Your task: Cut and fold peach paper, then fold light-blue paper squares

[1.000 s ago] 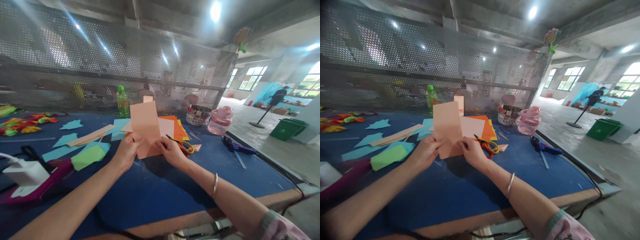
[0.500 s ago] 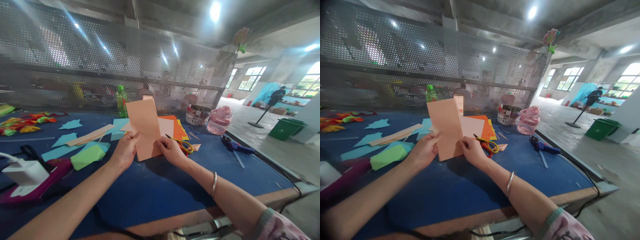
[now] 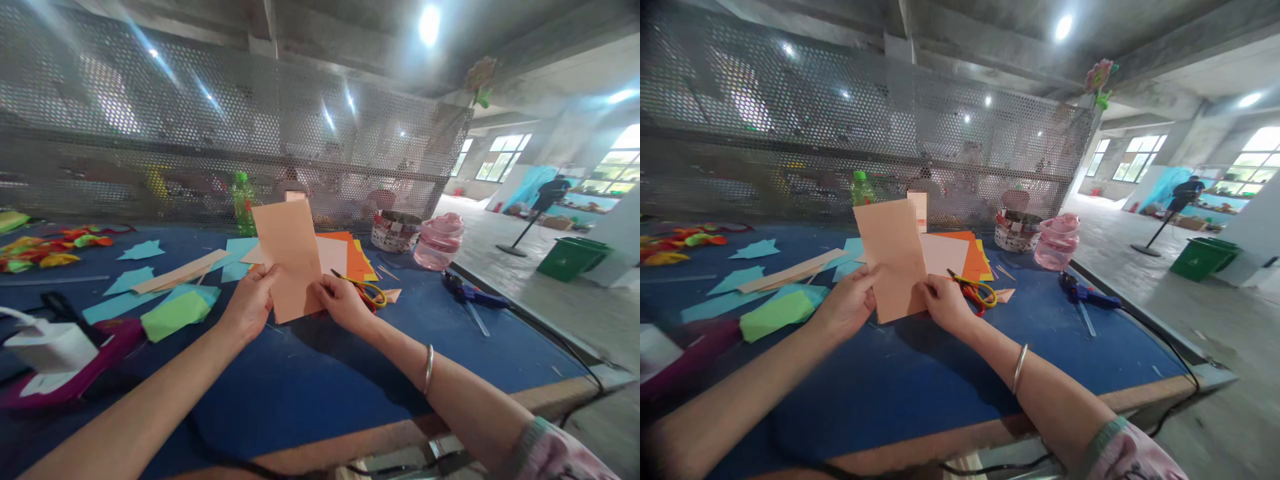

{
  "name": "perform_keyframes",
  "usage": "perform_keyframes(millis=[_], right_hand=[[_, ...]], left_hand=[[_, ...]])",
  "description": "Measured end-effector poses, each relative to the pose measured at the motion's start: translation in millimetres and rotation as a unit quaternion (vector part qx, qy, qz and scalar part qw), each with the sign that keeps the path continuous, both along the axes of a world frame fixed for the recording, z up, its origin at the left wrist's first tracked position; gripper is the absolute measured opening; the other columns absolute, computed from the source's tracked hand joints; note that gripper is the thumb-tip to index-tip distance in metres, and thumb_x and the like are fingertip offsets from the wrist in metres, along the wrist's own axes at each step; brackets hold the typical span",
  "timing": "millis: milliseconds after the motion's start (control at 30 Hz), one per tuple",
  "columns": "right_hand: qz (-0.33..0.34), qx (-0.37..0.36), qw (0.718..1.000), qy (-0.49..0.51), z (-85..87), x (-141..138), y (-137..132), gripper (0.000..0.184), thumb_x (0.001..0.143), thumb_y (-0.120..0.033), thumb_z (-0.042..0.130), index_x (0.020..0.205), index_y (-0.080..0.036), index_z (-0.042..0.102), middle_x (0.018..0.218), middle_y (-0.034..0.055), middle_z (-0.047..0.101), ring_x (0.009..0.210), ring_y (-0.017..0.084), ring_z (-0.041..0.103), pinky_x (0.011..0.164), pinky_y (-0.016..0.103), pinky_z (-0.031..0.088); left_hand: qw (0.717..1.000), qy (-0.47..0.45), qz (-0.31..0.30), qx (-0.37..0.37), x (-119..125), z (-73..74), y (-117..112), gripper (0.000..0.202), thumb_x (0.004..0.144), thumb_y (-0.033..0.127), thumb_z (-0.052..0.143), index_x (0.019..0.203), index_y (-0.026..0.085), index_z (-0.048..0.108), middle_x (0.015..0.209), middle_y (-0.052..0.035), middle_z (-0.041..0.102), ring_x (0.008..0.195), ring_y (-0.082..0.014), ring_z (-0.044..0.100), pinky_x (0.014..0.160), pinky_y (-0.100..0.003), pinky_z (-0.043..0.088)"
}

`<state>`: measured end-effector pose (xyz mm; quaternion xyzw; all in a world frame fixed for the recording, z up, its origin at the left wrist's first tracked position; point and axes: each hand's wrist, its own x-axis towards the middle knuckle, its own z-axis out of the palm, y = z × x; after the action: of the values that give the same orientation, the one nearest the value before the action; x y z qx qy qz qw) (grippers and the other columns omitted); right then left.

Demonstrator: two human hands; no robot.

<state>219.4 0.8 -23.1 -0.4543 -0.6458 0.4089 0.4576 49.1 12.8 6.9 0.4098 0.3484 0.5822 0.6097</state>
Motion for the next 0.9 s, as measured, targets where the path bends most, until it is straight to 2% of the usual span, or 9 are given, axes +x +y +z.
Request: perform_keyframes(millis=[233, 400, 567, 700, 900], right_hand=[[0.000, -0.027, 1.000, -0.003, -1.2, -0.5, -0.3, 0.022, 0.089, -0.035, 0.057, 0.075, -0.021, 0.049, 0.064, -0.0031, 0.055, 0.050, 0.015, 0.064, 0.044, 0.025, 0.053], [0.020, -0.039, 0.998, 0.041, -1.8, -0.9, 1.3, 0.034, 0.083, -0.049, 0.065, 0.073, -0.022, 0.047, 0.064, -0.0033, 0.057, 0.052, 0.016, 0.065, 0.046, 0.027, 0.054], [0.057, -0.063, 0.992, 0.096, 0.9, -0.6, 0.8, 0.043, 0.080, -0.062, 0.064, 0.080, -0.021, 0.053, 0.067, -0.0029, 0.061, 0.051, 0.015, 0.065, 0.050, 0.028, 0.056], [0.068, -0.078, 0.989, 0.102, 2.6, 0.0, 0.6, 0.040, 0.079, -0.060, 0.066, 0.083, -0.022, 0.054, 0.069, -0.0036, 0.062, 0.050, 0.014, 0.065, 0.051, 0.027, 0.056], [0.065, -0.075, 0.992, 0.076, 3.4, 0.4, 0.1, 0.030, 0.082, -0.050, 0.066, 0.085, -0.021, 0.057, 0.069, -0.0022, 0.065, 0.055, 0.015, 0.069, 0.051, 0.025, 0.054]], left_hand=[[0.999, -0.016, 0.023, -0.020, 1.6, 4.2, -3.3, 0.016, 0.073, 0.020, 0.073, 0.088, 0.015, 0.070, 0.083, -0.0080, 0.078, 0.091, -0.0267, 0.075, 0.078, -0.036, 0.059], [0.999, -0.028, 0.017, -0.027, 0.3, 4.4, -1.9, 0.012, 0.075, 0.017, 0.071, 0.087, 0.015, 0.069, 0.081, -0.0064, 0.077, 0.087, -0.0248, 0.075, 0.074, -0.034, 0.059], [0.998, -0.039, 0.026, -0.038, -3.6, 4.4, 1.8, 0.008, 0.078, 0.015, 0.068, 0.085, 0.014, 0.067, 0.077, -0.0045, 0.076, 0.072, -0.0200, 0.074, 0.065, -0.029, 0.059], [0.998, -0.042, 0.036, -0.037, -6.6, 5.6, 3.4, 0.010, 0.082, 0.012, 0.063, 0.090, 0.012, 0.069, 0.076, -0.0047, 0.076, 0.064, -0.0167, 0.072, 0.063, -0.027, 0.058], [0.997, -0.041, 0.050, -0.049, -6.2, 7.9, 3.7, 0.011, 0.086, 0.010, 0.058, 0.088, 0.013, 0.069, 0.079, -0.0057, 0.077, 0.065, -0.0162, 0.072, 0.061, -0.026, 0.059]])
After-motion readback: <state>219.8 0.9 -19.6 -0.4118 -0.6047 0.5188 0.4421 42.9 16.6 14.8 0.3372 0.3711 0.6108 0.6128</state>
